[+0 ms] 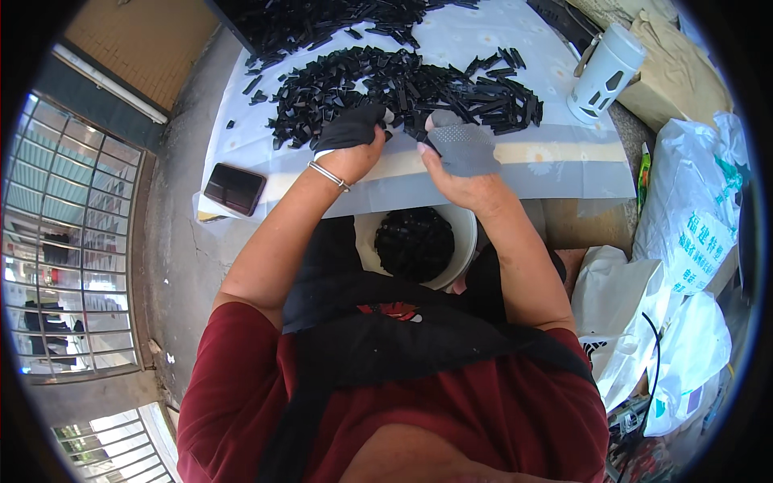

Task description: Manually assembling small black plastic components by joining parts and placing them into a bowl.

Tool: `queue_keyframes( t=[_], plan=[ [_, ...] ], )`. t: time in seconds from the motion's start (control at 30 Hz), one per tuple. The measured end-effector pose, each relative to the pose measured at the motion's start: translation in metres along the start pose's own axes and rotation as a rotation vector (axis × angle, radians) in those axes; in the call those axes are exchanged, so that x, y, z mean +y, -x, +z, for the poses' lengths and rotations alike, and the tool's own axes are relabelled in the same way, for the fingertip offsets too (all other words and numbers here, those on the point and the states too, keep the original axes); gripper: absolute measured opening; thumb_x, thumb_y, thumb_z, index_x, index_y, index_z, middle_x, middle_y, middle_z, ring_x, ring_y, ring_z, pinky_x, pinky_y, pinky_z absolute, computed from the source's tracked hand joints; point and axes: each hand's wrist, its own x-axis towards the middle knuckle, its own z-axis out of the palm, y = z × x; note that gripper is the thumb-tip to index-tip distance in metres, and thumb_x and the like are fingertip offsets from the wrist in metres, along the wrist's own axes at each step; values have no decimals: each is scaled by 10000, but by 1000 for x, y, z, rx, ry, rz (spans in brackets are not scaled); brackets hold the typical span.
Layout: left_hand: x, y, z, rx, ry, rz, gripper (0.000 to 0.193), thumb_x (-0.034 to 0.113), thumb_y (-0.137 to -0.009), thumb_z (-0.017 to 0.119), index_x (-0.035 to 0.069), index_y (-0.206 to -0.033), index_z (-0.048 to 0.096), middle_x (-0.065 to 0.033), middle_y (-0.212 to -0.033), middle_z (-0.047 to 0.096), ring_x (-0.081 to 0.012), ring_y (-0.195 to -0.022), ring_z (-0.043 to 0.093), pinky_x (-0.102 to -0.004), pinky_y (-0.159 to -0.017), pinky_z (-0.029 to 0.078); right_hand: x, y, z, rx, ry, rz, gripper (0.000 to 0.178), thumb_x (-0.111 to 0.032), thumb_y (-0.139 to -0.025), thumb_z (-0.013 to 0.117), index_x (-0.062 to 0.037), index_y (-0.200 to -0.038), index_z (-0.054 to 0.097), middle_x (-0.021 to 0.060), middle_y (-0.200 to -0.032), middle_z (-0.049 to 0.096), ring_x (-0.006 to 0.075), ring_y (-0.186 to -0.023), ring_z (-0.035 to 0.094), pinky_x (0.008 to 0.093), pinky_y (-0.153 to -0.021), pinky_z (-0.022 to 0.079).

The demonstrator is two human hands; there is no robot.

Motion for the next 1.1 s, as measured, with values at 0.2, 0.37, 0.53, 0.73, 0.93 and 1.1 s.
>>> queue_keyframes(
  t=[0.2,0.37,0.53,0.73,0.93,1.1],
  plan=[
    [30,21,-39,-423,370,56,403,131,-753,531,89,-1154,507,-156,-926,612,-278,-805,602,-319,-709,472,-5,11,-4,-211,-310,-126,324,-248,-787,584,-100,-1074,561,119,-921,604,308,-867,562,401,-756,442],
    [24,41,-41,-551,874,-53,466,92,-760,590,3,-1203,472,-40,-1014,590,-100,-832,526,-253,-743,444,-21,10,-17,-371,-311,-111,283,-195,-764,637,-66,-1012,592,109,-874,617,282,-804,576,358,-719,455],
    [28,68,-1,-304,1062,-616,392,340,-897,449,13,-1074,573,-79,-932,608,-127,-830,544,-255,-739,441,-33,18,8,-106,-266,15,291,-306,-783,599,-54,-926,580,132,-830,594,317,-765,565,401,-659,444],
    [28,67,-9,-35,1089,-536,437,376,-927,398,3,-842,610,-27,-679,582,-107,-607,503,-266,-572,424,-27,19,-9,-178,-218,28,247,-251,-848,541,-14,-909,574,139,-775,584,292,-712,558,383,-619,427],
    [24,63,-22,-153,862,-338,449,393,-924,381,18,-790,588,-36,-596,540,-117,-541,484,-281,-520,403,-30,18,-18,-237,-165,-16,261,-290,-831,540,-40,-869,605,145,-759,588,333,-722,551,415,-639,433],
    [30,58,-33,-195,760,-326,434,386,-922,378,23,-818,593,-64,-618,551,-144,-558,495,-299,-543,411,-26,17,-24,-217,-169,-51,221,-237,-803,613,-21,-846,613,126,-707,592,293,-639,556,366,-564,427]
  ],
)
